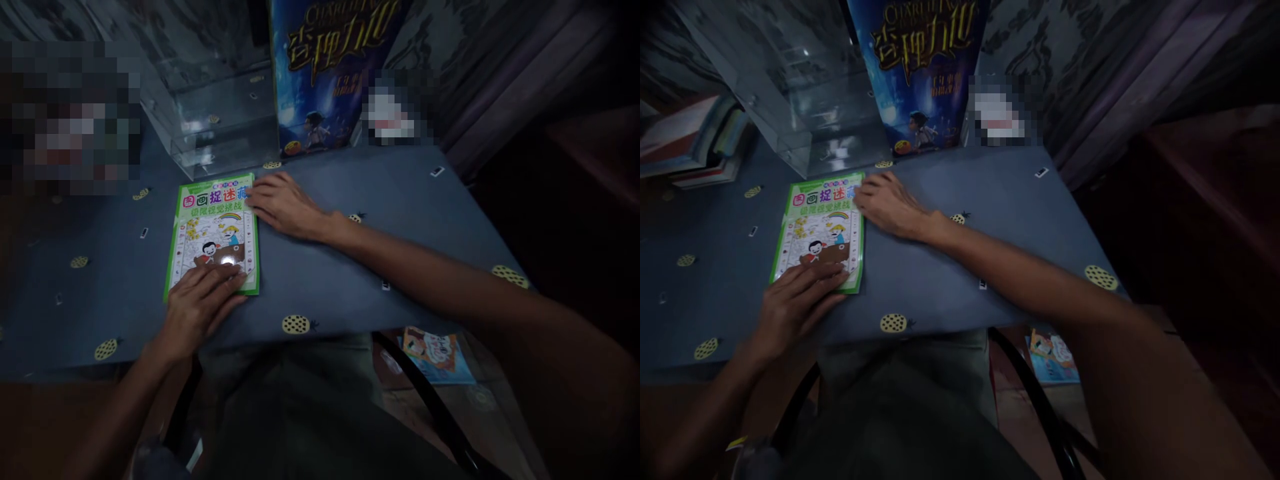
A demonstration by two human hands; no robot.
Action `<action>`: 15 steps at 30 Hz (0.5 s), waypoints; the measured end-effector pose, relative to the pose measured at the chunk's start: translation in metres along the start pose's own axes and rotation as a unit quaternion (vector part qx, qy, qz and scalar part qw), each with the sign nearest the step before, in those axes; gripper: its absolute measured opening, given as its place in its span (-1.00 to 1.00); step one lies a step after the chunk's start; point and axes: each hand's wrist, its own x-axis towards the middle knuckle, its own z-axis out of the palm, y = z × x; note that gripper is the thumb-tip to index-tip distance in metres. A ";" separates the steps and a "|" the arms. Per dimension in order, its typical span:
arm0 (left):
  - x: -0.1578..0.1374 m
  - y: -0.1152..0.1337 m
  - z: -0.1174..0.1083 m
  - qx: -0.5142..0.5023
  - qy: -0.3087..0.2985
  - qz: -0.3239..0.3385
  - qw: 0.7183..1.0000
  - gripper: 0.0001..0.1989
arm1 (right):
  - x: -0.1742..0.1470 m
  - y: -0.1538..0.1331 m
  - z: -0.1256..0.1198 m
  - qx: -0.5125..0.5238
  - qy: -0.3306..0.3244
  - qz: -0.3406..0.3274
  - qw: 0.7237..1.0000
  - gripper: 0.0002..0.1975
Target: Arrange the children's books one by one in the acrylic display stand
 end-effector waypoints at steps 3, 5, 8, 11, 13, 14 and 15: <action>0.000 0.001 0.000 -0.016 0.002 -0.010 1.000 -0.77 | -0.015 -0.033 -0.003 0.080 -0.008 -0.018 0.997 -0.67; -0.001 0.001 0.001 -0.024 0.004 -0.017 1.000 -0.77 | -0.027 -0.052 -0.008 0.162 0.002 0.001 0.987 -0.69; -0.002 0.001 0.002 -0.032 0.009 -0.023 0.999 -0.77 | -0.042 -0.070 -0.015 0.266 0.004 0.037 0.963 -0.70; -0.001 0.002 0.002 -0.039 0.013 -0.023 0.999 -0.78 | -0.050 -0.077 -0.019 0.333 0.000 0.064 0.941 -0.70; -0.001 0.002 0.001 -0.043 0.009 -0.027 0.999 -0.77 | -0.051 -0.077 -0.019 0.363 0.004 0.071 0.929 -0.70; -0.001 0.002 0.001 -0.046 0.007 -0.030 0.998 -0.76 | -0.051 -0.077 -0.019 0.374 0.005 0.071 0.925 -0.70; -0.001 0.002 0.001 -0.047 0.004 -0.032 0.998 -0.75 | -0.050 -0.077 -0.018 0.380 0.006 0.069 0.922 -0.70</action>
